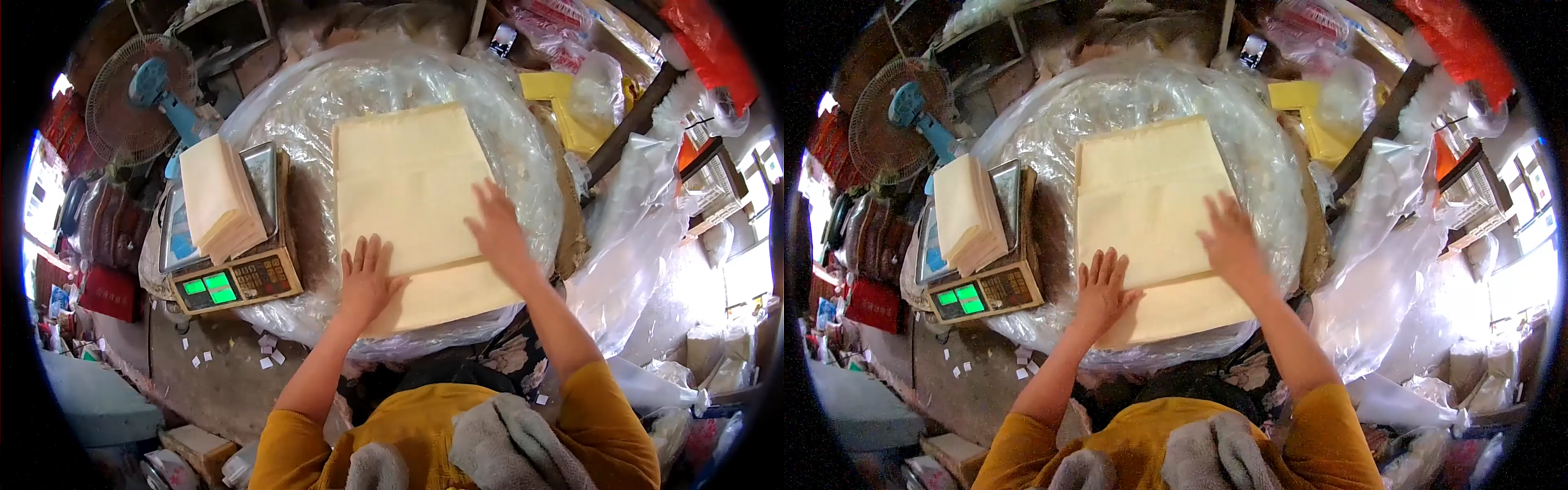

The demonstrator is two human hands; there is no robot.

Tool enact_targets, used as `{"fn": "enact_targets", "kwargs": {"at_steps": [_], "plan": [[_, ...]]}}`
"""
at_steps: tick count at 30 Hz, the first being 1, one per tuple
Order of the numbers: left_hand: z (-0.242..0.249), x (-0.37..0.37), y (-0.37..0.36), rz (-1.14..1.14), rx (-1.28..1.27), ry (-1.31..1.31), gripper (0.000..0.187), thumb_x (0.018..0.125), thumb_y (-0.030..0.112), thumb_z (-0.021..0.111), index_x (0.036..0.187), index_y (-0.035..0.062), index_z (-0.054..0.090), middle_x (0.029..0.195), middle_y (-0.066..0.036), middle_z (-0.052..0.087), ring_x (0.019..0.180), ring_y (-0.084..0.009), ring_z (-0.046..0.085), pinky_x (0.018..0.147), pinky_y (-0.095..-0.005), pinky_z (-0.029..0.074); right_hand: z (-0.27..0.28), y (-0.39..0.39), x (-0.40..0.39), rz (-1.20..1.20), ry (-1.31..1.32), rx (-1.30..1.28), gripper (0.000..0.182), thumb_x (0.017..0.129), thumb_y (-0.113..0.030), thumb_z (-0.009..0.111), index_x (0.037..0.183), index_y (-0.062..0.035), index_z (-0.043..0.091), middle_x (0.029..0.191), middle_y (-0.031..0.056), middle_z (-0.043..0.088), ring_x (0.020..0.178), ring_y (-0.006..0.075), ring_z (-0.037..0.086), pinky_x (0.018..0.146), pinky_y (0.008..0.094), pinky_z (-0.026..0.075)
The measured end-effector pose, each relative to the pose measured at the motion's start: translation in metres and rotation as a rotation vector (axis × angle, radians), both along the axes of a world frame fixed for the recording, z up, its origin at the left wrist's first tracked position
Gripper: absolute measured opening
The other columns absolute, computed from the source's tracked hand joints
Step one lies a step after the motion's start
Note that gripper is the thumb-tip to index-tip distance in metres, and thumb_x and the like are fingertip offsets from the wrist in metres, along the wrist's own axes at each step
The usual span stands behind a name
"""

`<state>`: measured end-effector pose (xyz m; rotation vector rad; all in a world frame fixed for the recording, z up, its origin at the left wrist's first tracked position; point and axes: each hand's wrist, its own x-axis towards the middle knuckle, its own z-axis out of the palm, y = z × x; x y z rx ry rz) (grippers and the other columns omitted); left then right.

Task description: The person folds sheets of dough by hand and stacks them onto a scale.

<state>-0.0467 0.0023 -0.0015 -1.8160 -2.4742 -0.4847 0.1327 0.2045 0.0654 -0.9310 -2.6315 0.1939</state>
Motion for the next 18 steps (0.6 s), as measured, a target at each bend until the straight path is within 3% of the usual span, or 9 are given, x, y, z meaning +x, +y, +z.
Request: {"fn": "enact_targets", "kwargs": {"at_steps": [2,5,8,11,12,14,16,17,18], "plan": [[-0.003,0.001,0.001,-0.001,0.034,0.039,0.062,0.086,0.043,0.059,0.136,0.0092,0.045,0.147,-0.016,0.034,0.139,-0.0346,0.025,0.111,-0.055,0.019,-0.023,-0.009,0.007,0.088,-0.076,0.094,0.052,0.093,-0.028,0.052,0.14,-0.0088,0.038,0.148,0.015,0.031,0.139,0.0338,0.025,0.112,0.0482,0.022],[0.002,-0.019,-0.011,-0.137,0.058,0.069,0.049,0.083,0.029,0.062,0.127,0.009,0.052,0.136,-0.015,0.048,0.131,-0.0327,0.039,0.109,-0.051,0.026,-0.057,-0.007,0.009,0.099,-0.155,0.047,0.048,0.096,-0.027,0.045,0.14,-0.0089,0.038,0.148,0.0141,0.031,0.141,0.034,0.019,0.112,0.0549,0.016],[0.022,-0.05,-0.029,-0.11,-0.012,-0.053,0.038,0.08,0.011,0.063,0.118,0.0108,0.059,0.124,-0.013,0.057,0.117,-0.0344,0.052,0.104,-0.0453,0.033,-0.032,-0.017,-0.001,0.031,-0.276,-0.129,0.049,0.096,-0.028,0.045,0.14,-0.0085,0.037,0.15,0.0142,0.029,0.141,0.0348,0.02,0.112,0.0547,0.018],[0.05,-0.04,-0.029,-0.165,0.187,-0.072,0.032,0.071,0.003,0.065,0.103,0.0076,0.062,0.101,-0.01,0.064,0.098,-0.032,0.059,0.093,-0.0437,0.04,0.028,-0.066,-0.029,0.285,-0.124,-0.26,0.049,0.094,-0.02,0.049,0.14,-0.009,0.037,0.146,0.0155,0.034,0.137,0.0333,0.028,0.11,0.0565,0.019],[0.064,-0.029,-0.027,-0.131,0.34,-0.071,0.035,0.071,0.001,0.066,0.105,0.0068,0.061,0.104,-0.012,0.063,0.1,-0.0328,0.058,0.094,-0.0434,0.04,0.043,-0.078,-0.043,0.389,-0.158,-0.296,0.056,0.086,-0.009,0.055,0.139,-0.0103,0.038,0.137,0.0158,0.046,0.13,0.0308,0.04,0.107,0.0548,0.028],[0.089,-0.014,-0.017,-0.044,0.661,-0.068,0.041,0.07,-0.002,0.067,0.11,0.005,0.06,0.109,-0.015,0.061,0.105,-0.0344,0.056,0.096,-0.0428,0.04,0.04,-0.069,-0.054,0.382,-0.178,-0.017,0.061,0.076,-0.002,0.057,0.134,-0.0109,0.044,0.126,0.0131,0.056,0.118,0.0293,0.051,0.103,0.0509,0.036],[0.076,-0.017,-0.016,0.289,0.796,-0.509,0.074,0.077,-0.001,0.067,0.141,0.0038,0.032,0.142,-0.015,0.038,0.132,-0.0284,0.037,0.109,-0.0383,0.027,0.067,-0.068,-0.038,0.573,0.184,0.052,0.057,0.072,0.001,0.057,0.127,-0.0105,0.05,0.122,0.0115,0.058,0.113,0.0285,0.055,0.1,0.0487,0.039],[0.055,-0.026,-0.02,0.324,0.839,-0.734,0.081,0.077,-0.001,0.068,0.144,0.0043,0.024,0.145,-0.014,0.032,0.134,-0.0274,0.033,0.11,-0.0377,0.024,0.074,-0.067,-0.025,0.665,0.361,0.077,0.055,0.07,0.002,0.057,0.124,-0.0103,0.054,0.12,0.0107,0.06,0.11,0.0281,0.057,0.098,0.0476,0.041],[0.027,-0.036,-0.022,0.358,0.878,-0.961,0.088,0.077,-0.001,0.068,0.147,0.0048,0.016,0.149,-0.013,0.025,0.137,-0.0263,0.029,0.111,-0.0371,0.022,0.069,-0.066,-0.015,0.64,0.324,0.074,0.054,0.069,0.002,0.058,0.121,-0.0099,0.056,0.119,0.0104,0.06,0.109,0.0285,0.057,0.099,0.0474,0.041]]}}
